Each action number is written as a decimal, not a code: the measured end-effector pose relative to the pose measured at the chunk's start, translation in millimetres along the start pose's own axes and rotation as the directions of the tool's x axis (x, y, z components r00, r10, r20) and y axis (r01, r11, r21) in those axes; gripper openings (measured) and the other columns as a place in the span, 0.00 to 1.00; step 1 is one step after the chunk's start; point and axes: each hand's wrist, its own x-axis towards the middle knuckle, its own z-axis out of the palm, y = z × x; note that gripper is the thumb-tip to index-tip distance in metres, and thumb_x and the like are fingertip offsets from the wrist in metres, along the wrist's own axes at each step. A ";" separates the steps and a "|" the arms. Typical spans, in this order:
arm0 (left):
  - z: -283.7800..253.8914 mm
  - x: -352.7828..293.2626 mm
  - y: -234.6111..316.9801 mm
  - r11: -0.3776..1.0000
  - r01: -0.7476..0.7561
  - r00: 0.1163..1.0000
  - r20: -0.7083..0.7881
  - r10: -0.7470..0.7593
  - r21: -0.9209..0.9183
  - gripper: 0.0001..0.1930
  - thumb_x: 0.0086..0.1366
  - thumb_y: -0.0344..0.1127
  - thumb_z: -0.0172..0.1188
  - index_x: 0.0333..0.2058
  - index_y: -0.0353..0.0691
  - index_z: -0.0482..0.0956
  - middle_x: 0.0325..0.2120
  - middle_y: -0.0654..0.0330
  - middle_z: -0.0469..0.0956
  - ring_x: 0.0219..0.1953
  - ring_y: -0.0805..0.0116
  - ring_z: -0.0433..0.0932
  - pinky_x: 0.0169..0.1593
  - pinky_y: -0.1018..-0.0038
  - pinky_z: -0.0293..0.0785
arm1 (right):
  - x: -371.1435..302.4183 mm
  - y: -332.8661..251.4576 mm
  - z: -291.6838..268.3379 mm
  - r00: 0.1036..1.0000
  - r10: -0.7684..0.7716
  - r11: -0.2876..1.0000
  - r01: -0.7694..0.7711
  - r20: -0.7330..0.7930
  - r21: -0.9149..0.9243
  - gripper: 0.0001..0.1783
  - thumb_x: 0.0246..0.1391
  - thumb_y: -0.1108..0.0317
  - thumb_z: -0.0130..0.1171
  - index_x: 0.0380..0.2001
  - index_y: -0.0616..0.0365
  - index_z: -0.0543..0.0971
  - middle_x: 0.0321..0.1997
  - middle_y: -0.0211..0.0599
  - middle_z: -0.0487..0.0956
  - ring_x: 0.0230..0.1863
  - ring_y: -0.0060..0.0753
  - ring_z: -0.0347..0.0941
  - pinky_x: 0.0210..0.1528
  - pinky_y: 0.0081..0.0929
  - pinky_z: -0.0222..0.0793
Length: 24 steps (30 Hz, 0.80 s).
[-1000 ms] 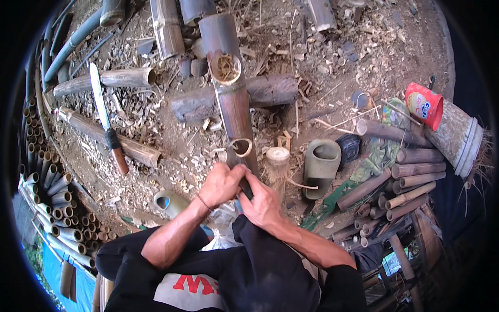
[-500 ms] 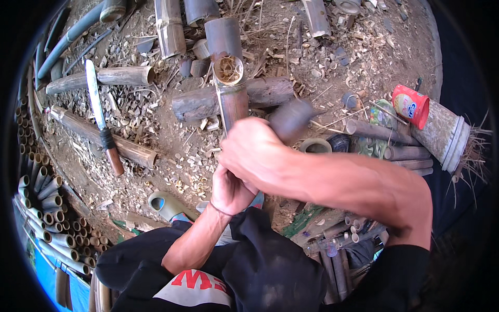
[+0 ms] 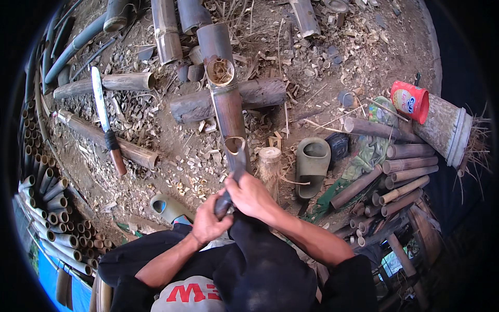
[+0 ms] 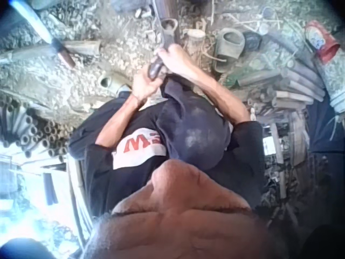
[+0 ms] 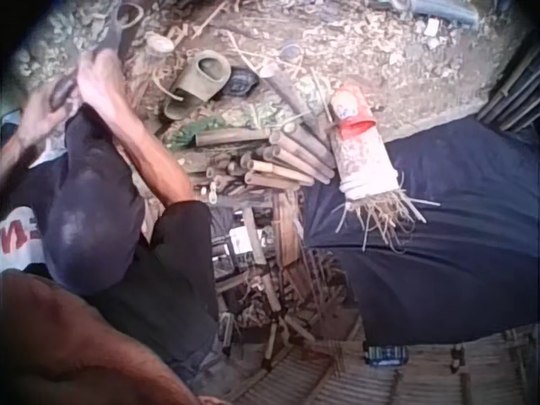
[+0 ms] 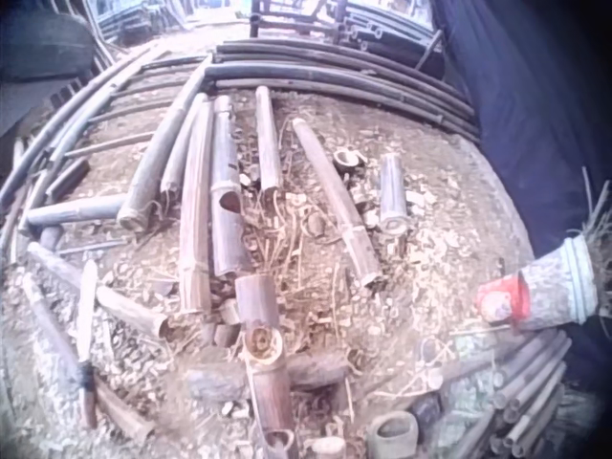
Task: The person carves and shapes sections of bamboo using a knife, alternating between different pieces and using the knife to hollow out or smooth the edges.
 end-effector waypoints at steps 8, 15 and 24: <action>-126.0 44.2 90.7 0.721 -0.197 0.970 0.025 0.243 0.664 0.16 0.44 0.42 0.70 0.31 0.40 0.82 0.22 0.52 0.80 0.26 0.54 0.82 0.31 0.62 0.79 | 31.1 -37.9 20.1 0.994 -0.100 0.466 -0.002 0.054 0.885 0.17 0.66 0.61 0.44 0.41 0.67 0.70 0.45 0.57 0.79 0.24 0.40 0.79 0.24 0.34 0.79; -112.2 68.1 194.0 0.174 -0.478 0.855 0.410 0.319 0.861 0.05 0.53 0.34 0.61 0.26 0.40 0.77 0.19 0.57 0.77 0.26 0.59 0.79 0.29 0.62 0.73 | 16.6 -31.0 3.2 0.988 -0.057 -0.086 -0.146 0.141 0.986 0.14 0.65 0.58 0.46 0.44 0.56 0.72 0.39 0.44 0.80 0.29 0.34 0.78 0.33 0.33 0.77; -119.1 36.6 115.3 0.709 -0.144 0.988 0.055 0.147 0.691 0.14 0.45 0.40 0.67 0.31 0.41 0.79 0.22 0.52 0.79 0.27 0.51 0.81 0.32 0.59 0.76 | 20.2 -48.9 6.0 0.988 -0.079 0.446 -0.085 0.134 0.891 0.20 0.67 0.58 0.44 0.39 0.68 0.73 0.31 0.50 0.80 0.22 0.35 0.78 0.21 0.28 0.76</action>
